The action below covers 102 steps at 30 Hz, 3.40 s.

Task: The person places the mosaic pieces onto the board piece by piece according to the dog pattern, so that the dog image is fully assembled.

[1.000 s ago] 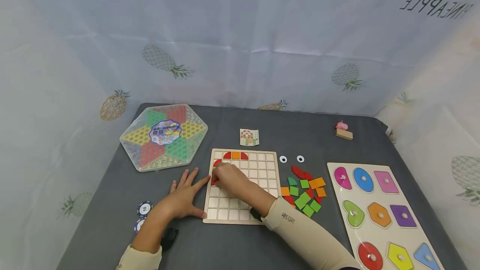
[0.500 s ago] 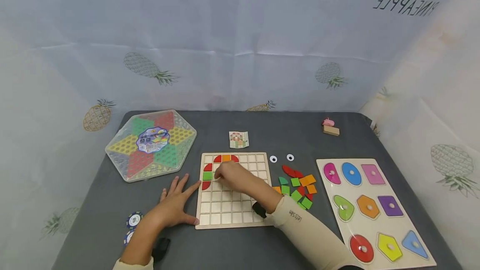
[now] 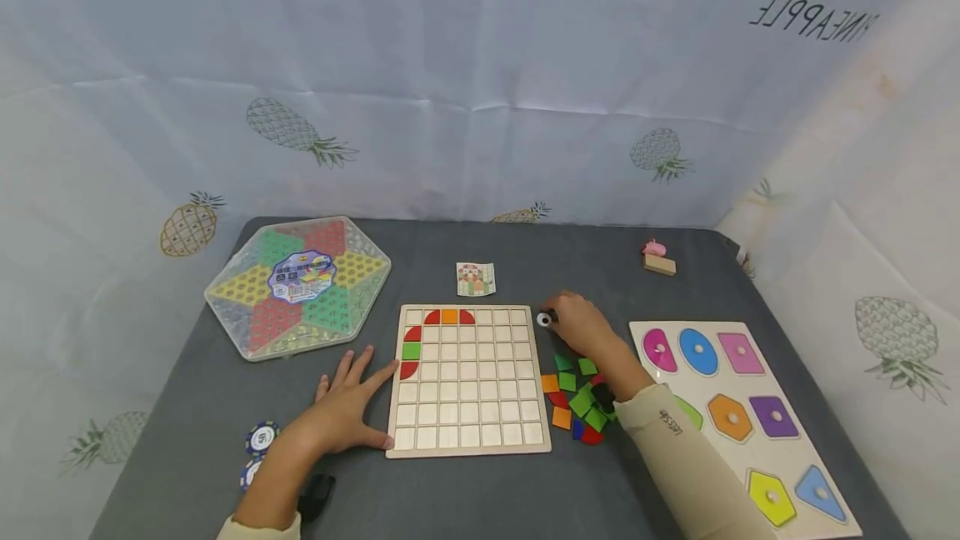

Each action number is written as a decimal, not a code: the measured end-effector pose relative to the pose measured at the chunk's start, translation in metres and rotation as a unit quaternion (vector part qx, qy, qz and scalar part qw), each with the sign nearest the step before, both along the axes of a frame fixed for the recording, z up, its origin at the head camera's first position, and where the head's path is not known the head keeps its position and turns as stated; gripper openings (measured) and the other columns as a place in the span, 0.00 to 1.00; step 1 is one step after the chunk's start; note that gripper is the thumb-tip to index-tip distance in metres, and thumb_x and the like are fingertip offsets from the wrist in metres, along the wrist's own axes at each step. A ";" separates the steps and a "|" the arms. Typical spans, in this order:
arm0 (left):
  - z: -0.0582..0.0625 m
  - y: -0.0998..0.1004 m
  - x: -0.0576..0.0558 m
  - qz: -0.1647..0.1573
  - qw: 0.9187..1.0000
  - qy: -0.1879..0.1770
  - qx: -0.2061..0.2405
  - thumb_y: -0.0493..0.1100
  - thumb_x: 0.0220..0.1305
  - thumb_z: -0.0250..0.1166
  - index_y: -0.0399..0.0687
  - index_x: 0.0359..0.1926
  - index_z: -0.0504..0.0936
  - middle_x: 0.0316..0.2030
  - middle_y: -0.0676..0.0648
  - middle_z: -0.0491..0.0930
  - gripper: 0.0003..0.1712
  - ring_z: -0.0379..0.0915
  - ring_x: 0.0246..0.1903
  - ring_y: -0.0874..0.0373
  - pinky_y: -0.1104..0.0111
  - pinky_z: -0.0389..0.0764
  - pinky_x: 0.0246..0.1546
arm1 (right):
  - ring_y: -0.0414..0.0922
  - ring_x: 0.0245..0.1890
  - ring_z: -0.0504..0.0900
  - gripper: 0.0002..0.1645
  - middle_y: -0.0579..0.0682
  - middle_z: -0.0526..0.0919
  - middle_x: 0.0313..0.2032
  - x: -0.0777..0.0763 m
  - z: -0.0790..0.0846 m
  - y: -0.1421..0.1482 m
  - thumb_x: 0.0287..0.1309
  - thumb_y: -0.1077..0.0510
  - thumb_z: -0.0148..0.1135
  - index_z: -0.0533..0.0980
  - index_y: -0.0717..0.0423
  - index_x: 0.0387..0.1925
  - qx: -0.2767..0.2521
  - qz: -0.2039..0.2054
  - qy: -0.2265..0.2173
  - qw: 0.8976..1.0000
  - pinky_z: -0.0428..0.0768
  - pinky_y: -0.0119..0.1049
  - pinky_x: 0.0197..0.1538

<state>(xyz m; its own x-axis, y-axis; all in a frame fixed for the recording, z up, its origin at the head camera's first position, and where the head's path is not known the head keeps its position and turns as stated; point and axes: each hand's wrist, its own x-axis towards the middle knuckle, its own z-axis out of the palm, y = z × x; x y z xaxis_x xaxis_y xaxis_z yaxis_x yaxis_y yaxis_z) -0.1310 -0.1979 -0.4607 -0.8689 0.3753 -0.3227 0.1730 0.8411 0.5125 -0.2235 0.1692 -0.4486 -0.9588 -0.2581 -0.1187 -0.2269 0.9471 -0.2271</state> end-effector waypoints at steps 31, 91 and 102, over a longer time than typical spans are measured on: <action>-0.002 0.005 0.002 0.013 1.000 0.007 -0.006 0.61 0.29 0.76 0.62 0.68 0.56 0.70 0.41 0.41 0.61 0.28 0.68 0.38 0.34 0.40 0.55 | 0.39 0.33 0.78 0.13 0.47 0.80 0.35 0.006 -0.006 -0.158 0.51 0.57 0.64 0.80 0.51 0.41 -0.007 0.133 0.041 0.990 0.75 0.29 0.32; -0.001 0.005 0.004 0.007 1.000 -0.002 0.002 0.60 0.30 0.76 0.60 0.68 0.56 0.70 0.39 0.40 0.61 0.27 0.67 0.37 0.33 0.39 0.55 | 0.42 0.37 0.77 0.14 0.48 0.79 0.39 0.006 0.006 -0.093 0.52 0.60 0.63 0.77 0.55 0.43 -0.111 0.092 -0.020 0.989 0.77 0.35 0.39; -0.003 0.003 0.003 0.011 1.000 0.002 -0.005 0.61 0.30 0.75 0.62 0.68 0.56 0.70 0.41 0.40 0.61 0.27 0.68 0.38 0.33 0.39 0.55 | 0.39 0.30 0.71 0.11 0.47 0.78 0.31 0.006 -0.005 -0.107 0.50 0.61 0.64 0.80 0.54 0.39 -0.075 0.110 -0.005 0.991 0.72 0.33 0.33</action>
